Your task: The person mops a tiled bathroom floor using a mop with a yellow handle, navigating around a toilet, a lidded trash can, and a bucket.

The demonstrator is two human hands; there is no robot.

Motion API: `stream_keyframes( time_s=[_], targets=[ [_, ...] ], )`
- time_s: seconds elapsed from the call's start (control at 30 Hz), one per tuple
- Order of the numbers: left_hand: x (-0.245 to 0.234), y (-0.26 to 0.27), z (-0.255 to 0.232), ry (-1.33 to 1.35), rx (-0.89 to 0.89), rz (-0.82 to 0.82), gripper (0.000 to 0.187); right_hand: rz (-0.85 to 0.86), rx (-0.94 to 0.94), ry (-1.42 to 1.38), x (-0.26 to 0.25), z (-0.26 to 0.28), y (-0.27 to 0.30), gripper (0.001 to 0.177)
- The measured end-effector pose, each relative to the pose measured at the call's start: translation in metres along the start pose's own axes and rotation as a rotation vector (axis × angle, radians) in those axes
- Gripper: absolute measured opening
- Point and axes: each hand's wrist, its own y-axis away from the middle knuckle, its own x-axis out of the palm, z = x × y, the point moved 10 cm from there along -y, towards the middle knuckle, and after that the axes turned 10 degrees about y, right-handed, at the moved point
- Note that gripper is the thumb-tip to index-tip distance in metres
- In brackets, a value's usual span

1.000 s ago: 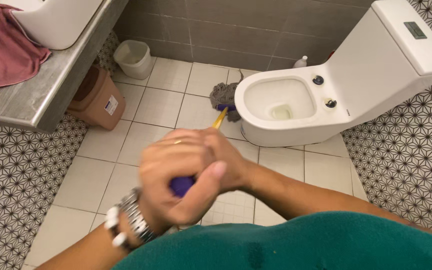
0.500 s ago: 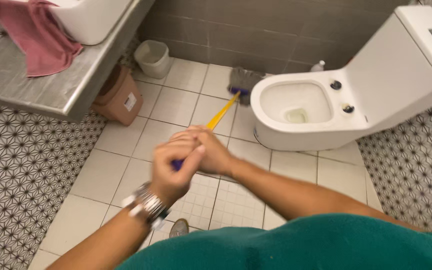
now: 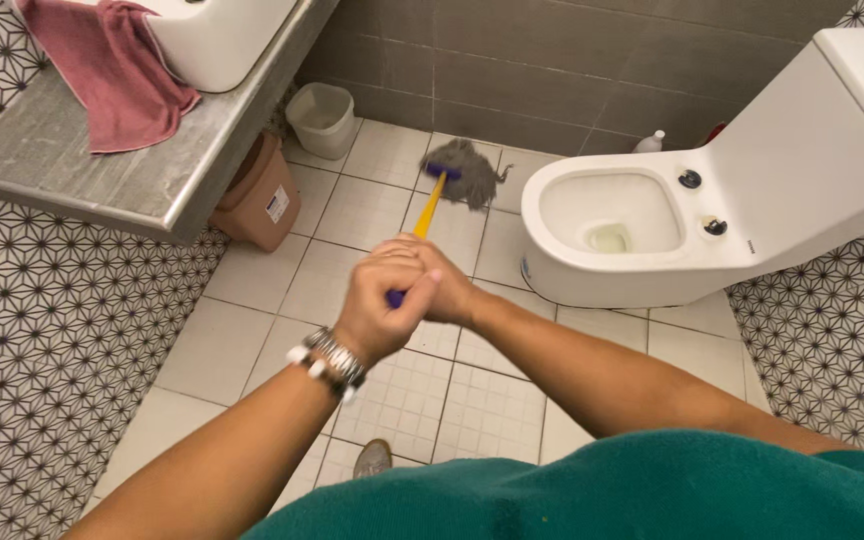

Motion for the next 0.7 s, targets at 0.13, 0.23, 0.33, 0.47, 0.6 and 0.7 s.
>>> stream_keyframes(
  time_s=[0.13, 0.23, 0.33, 0.47, 0.6, 0.7],
  targets=[
    [0.001, 0.022, 0.012, -0.030, 0.066, -0.015, 0.030, 0.013, 0.053, 0.001, 0.025, -0.014, 0.005, 0.024],
    [-0.023, 0.028, -0.005, -0.045, -0.150, -0.068, 0.036, 0.035, 0.082, -0.039, 0.024, 0.026, -0.003, 0.010],
    [-0.047, 0.016, -0.059, 0.034, -0.189, -0.067, 0.039, 0.016, 0.077, -0.074, 0.002, 0.086, -0.018, 0.017],
    [-0.066, -0.008, -0.084, 0.085, 0.015, -0.135, 0.025, 0.014, 0.031, -0.032, -0.009, 0.101, -0.043, 0.019],
    [-0.062, -0.007, -0.025, 0.099, 0.110, -0.085, 0.023, -0.003, 0.068, -0.044, 0.007, 0.033, -0.046, 0.021],
    [-0.054, 0.007, 0.040, 0.085, 0.002, -0.017, 0.032, 0.066, 0.095, -0.013, 0.039, -0.020, -0.040, 0.019]
  ],
)
